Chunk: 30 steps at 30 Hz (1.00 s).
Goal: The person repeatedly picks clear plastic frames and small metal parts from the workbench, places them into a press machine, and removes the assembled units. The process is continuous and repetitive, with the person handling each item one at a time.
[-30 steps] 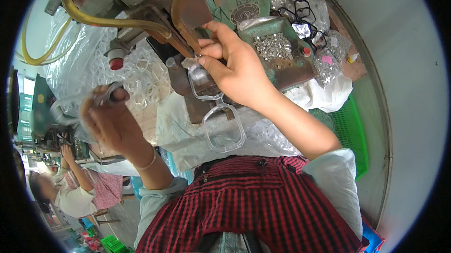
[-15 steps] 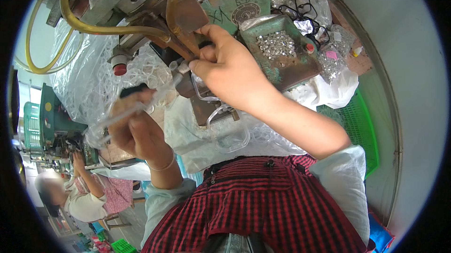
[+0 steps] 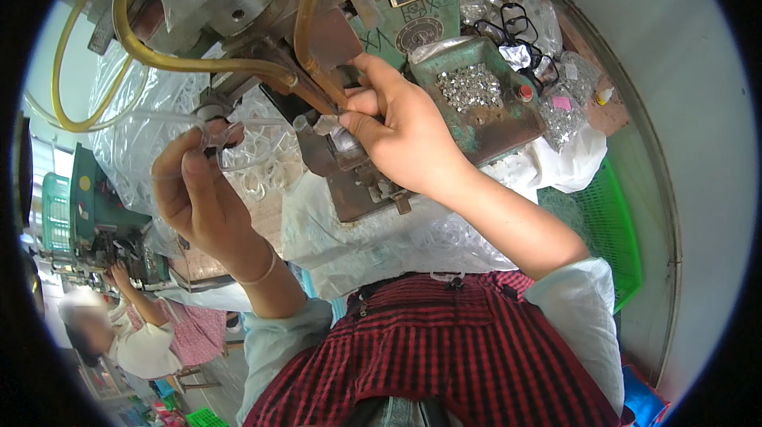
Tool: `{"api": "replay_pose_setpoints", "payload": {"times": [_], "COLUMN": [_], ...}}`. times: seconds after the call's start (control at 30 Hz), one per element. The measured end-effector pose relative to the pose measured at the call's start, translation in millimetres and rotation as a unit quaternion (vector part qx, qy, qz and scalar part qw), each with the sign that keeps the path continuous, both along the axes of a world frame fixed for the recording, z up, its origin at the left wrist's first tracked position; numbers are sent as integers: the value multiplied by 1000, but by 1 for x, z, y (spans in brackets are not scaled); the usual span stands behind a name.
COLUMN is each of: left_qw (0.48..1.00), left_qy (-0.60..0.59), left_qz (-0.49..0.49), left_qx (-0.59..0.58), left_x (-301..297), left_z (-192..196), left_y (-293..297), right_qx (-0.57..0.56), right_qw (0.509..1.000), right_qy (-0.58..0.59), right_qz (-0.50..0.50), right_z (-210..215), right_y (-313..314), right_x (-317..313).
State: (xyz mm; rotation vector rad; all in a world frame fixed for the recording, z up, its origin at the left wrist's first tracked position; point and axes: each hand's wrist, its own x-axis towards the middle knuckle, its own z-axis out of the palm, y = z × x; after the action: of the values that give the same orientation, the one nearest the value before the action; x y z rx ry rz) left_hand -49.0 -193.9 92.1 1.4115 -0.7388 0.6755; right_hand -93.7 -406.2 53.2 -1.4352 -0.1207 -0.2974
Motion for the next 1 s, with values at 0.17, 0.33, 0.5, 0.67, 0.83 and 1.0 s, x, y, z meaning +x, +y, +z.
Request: {"api": "replay_pose_setpoints", "payload": {"times": [0.17,0.33,0.5,0.67,0.83,1.0], "left_qw": [1000,975,923,921,913,917], "left_qy": [-20,-115,-196,-174,-145,-154], "left_qz": [-3,-84,-68,-69,-98,-80], "left_qx": [11,173,325,341,369,359], "left_x": [2,-28,-30,-33,-29,-31], "left_z": [2,-27,-43,-42,-34,-50], "left_y": [-5,-12,-39,-42,-40,-35], "right_qx": [103,74,-118,-101,-383,-552], "right_qw": [992,994,983,903,853,758], "right_qy": [58,55,-12,-110,121,80], "right_qz": [40,52,-141,-403,-334,-337], "right_z": [11,24,-5,-50,-82,-86], "right_y": [-5,-1,-41,-111,-118,-104], "right_x": [-1,-18,-6,-22,-64,-53]}}
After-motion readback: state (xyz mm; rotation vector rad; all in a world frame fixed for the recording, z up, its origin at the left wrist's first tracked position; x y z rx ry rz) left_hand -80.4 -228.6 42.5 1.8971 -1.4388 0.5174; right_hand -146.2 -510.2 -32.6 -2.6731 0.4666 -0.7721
